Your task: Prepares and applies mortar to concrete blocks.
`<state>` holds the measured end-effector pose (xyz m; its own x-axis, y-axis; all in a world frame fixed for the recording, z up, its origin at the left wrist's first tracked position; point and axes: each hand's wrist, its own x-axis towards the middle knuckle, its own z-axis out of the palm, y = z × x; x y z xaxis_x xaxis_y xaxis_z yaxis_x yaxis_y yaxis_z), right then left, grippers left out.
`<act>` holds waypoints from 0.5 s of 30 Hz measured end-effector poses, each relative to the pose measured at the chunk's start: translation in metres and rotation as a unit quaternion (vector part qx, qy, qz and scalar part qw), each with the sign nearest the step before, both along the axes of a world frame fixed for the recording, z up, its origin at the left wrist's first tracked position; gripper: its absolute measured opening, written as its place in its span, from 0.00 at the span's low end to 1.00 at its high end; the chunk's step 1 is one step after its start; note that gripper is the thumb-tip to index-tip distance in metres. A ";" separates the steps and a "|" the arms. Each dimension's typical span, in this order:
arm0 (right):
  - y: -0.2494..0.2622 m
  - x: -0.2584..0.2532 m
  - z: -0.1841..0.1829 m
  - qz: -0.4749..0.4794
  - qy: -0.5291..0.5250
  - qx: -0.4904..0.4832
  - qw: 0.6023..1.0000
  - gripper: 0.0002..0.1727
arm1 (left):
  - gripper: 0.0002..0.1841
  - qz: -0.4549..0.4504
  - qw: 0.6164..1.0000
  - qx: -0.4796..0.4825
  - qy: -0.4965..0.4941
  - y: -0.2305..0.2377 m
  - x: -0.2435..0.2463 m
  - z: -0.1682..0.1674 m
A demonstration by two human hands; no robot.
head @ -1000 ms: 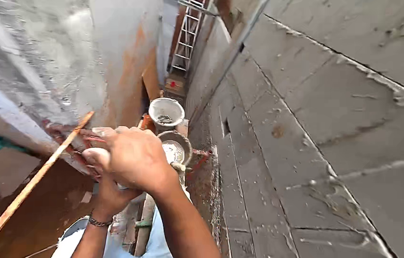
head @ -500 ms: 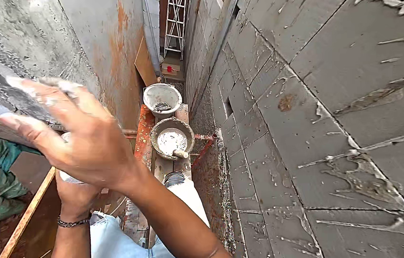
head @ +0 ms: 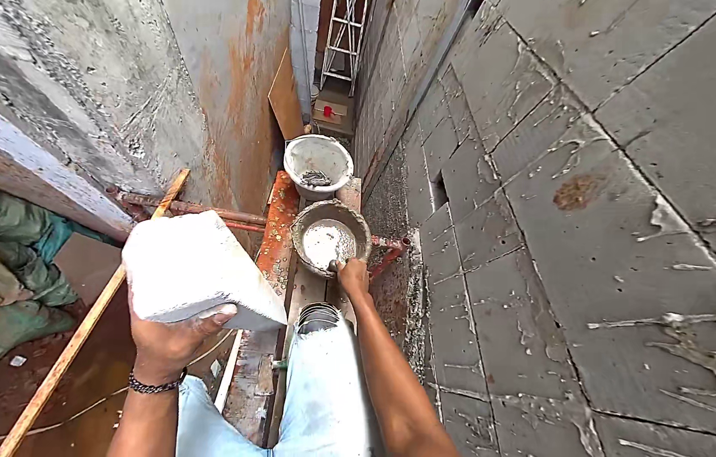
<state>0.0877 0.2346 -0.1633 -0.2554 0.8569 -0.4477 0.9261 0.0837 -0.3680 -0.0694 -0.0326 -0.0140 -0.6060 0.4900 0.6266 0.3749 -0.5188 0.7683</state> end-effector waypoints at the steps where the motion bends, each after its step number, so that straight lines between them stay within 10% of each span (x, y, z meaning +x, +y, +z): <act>1: 0.000 -0.005 0.005 0.013 -0.016 -0.006 1.000 0.30 | 0.46 0.004 1.000 -0.002 0.000 -0.001 -0.001 -0.001; 15: 0.007 0.016 0.074 0.130 -0.012 0.123 0.984 0.31 | 0.61 0.014 0.999 -0.026 -0.046 -0.005 0.008 0.032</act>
